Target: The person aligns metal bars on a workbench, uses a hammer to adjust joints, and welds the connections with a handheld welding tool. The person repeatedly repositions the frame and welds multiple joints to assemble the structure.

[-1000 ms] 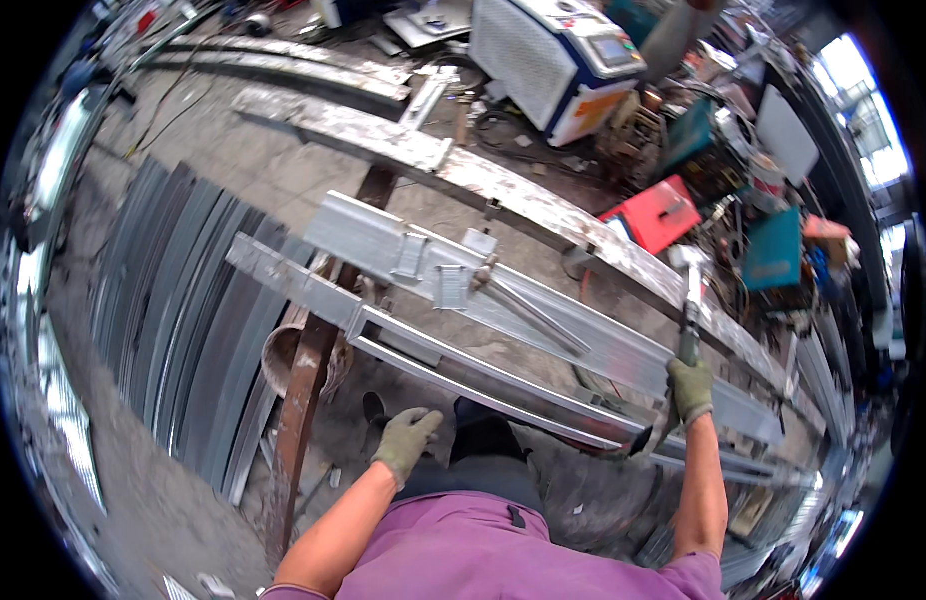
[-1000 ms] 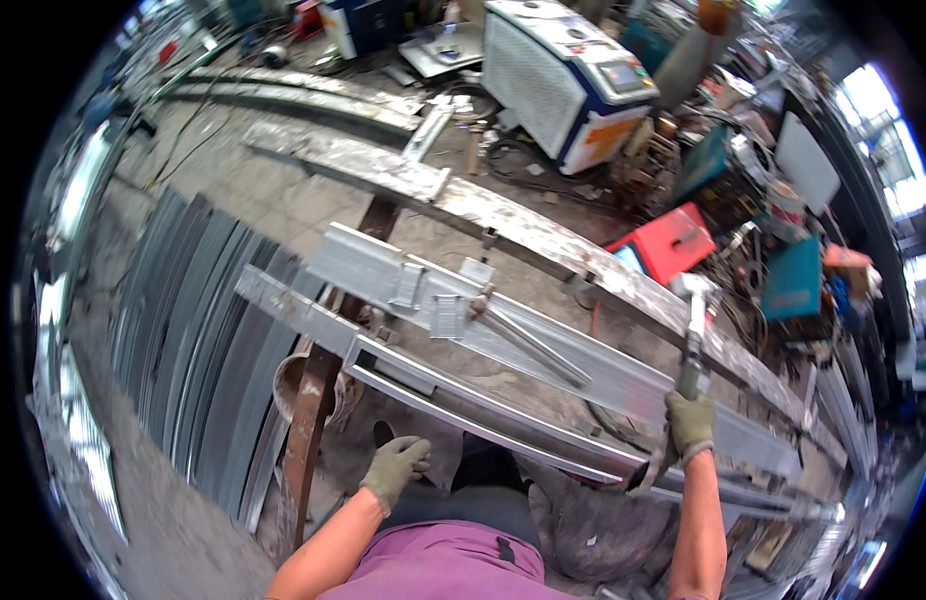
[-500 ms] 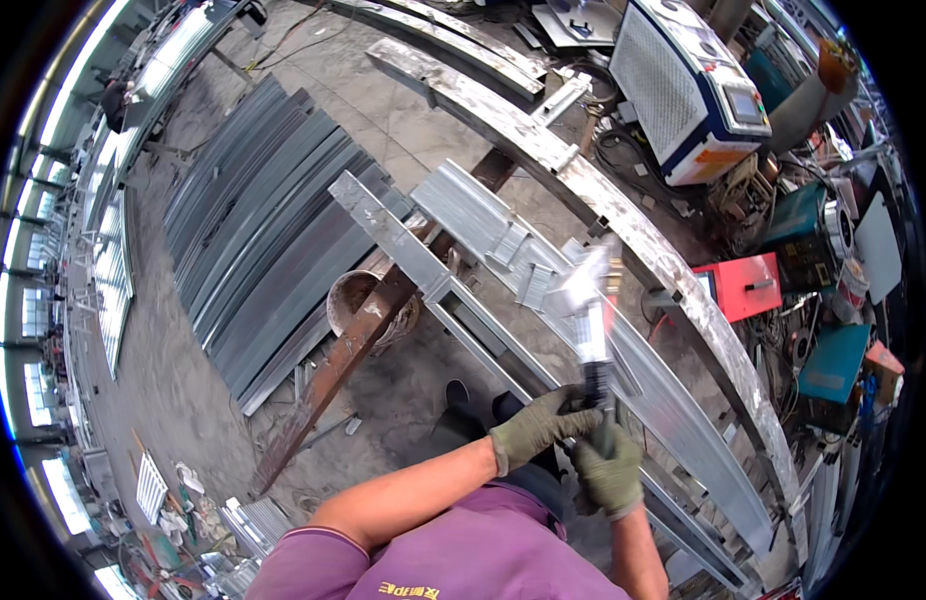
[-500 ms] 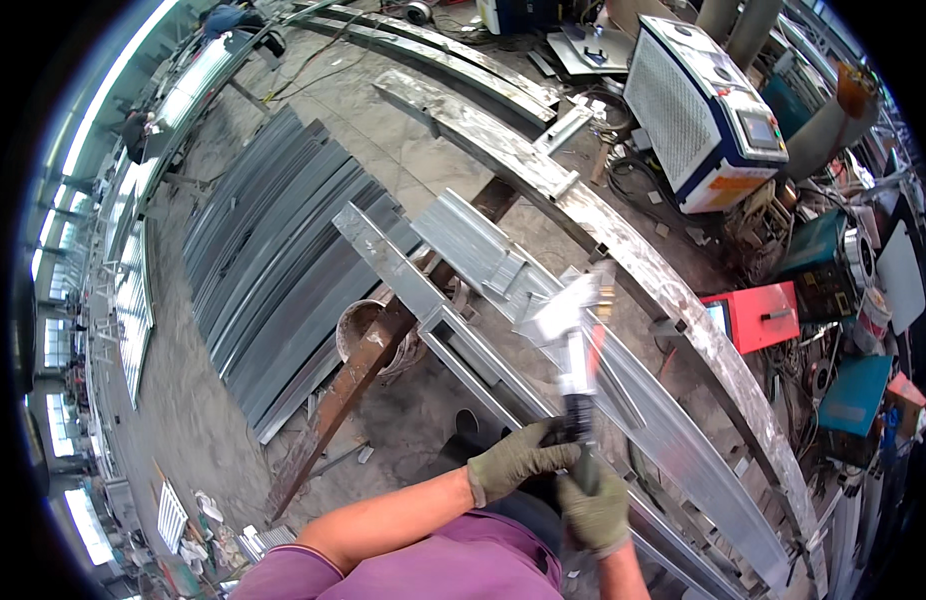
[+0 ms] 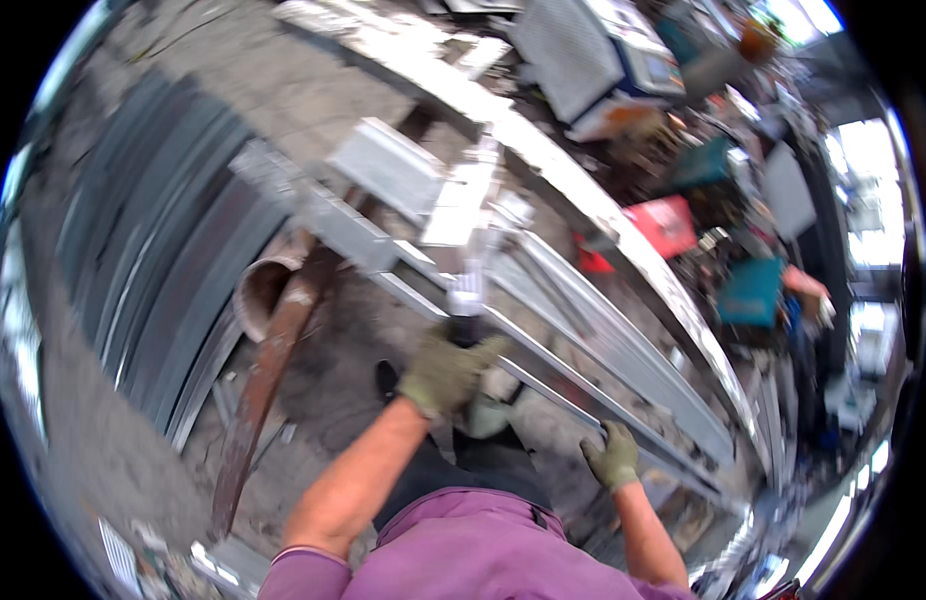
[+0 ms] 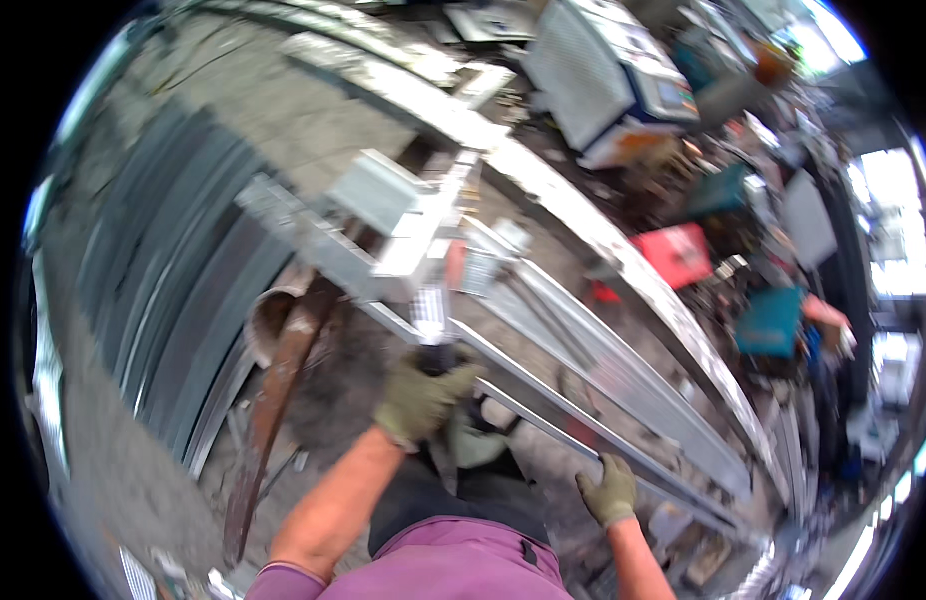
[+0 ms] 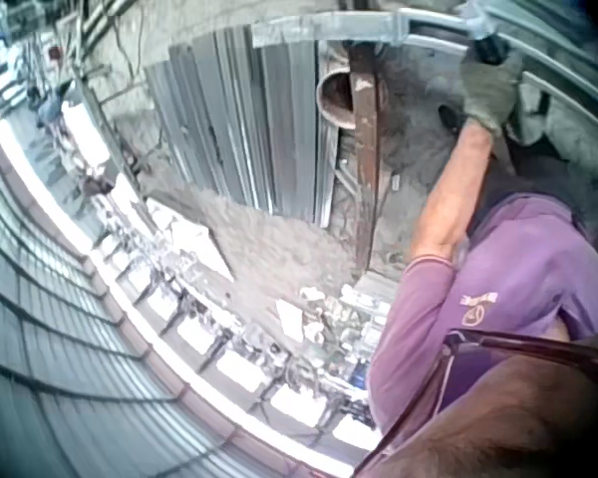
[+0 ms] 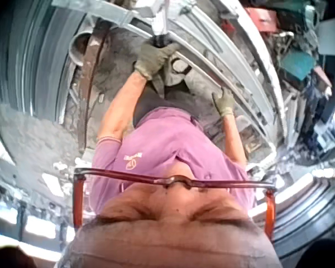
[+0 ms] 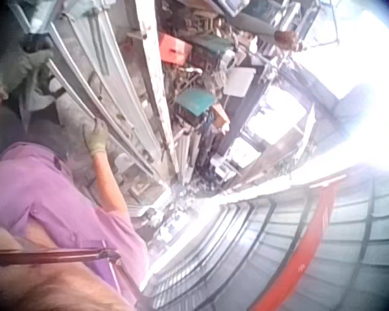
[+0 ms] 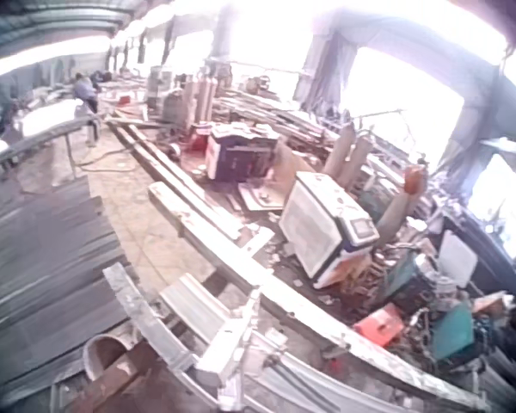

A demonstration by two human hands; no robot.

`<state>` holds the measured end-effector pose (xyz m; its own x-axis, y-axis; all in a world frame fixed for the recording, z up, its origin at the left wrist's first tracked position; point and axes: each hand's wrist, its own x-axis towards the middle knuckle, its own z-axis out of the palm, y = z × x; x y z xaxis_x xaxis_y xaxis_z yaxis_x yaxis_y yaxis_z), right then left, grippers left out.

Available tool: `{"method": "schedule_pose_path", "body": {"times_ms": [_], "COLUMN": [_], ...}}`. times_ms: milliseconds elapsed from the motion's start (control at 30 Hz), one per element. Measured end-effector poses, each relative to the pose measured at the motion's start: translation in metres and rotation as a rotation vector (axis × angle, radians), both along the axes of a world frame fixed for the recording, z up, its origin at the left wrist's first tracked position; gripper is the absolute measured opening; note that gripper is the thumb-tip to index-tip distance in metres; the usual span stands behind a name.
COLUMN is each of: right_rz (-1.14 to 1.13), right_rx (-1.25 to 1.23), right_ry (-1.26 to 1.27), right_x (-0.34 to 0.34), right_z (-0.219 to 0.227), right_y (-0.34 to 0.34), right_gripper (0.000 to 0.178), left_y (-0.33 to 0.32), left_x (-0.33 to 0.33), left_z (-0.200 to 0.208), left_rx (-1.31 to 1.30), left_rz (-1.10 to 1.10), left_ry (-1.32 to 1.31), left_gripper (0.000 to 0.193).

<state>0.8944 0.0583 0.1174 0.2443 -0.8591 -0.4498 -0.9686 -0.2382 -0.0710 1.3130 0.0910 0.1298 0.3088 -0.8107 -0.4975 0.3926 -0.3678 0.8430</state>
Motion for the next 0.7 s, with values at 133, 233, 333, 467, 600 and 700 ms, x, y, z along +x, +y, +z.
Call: {"method": "schedule_pose_path", "body": {"times_ms": [133,233,333,467,600,700], "right_rz": [-0.038,-0.021,-0.002,0.036,0.131,0.212], "right_rx": [0.031,-0.011,0.109,0.333,0.408,0.430], "right_ry": [0.257,0.325,0.391,0.450,0.442,0.391], "right_x": [-0.063,-0.102,-0.107,-0.118,-0.187,-0.223], "right_z": [-0.001,-0.030,-0.048,-0.066,-0.075,-0.082], "right_y": [0.000,0.002,-0.022,-0.053,-0.059,-0.062], "right_gripper": [0.079,0.074,0.069,0.046,0.035,0.035], "left_y": [0.029,0.058,0.079,0.075,0.038,0.007], "left_x": [0.011,-0.012,-0.038,-0.090,-0.137,-0.161], "left_z": [-0.014,-0.038,-0.049,-0.048,-0.031,-0.033], "left_rx": [0.036,0.018,-0.029,-0.006,0.030,0.071], "left_rz": [0.017,0.051,-0.085,-0.142,-0.313,-0.496], "left_ry": [-0.241,-0.196,-0.562,-0.651,-0.799,-0.853], "left_gripper": [0.022,0.025,0.028,0.053,0.061,0.057]}}
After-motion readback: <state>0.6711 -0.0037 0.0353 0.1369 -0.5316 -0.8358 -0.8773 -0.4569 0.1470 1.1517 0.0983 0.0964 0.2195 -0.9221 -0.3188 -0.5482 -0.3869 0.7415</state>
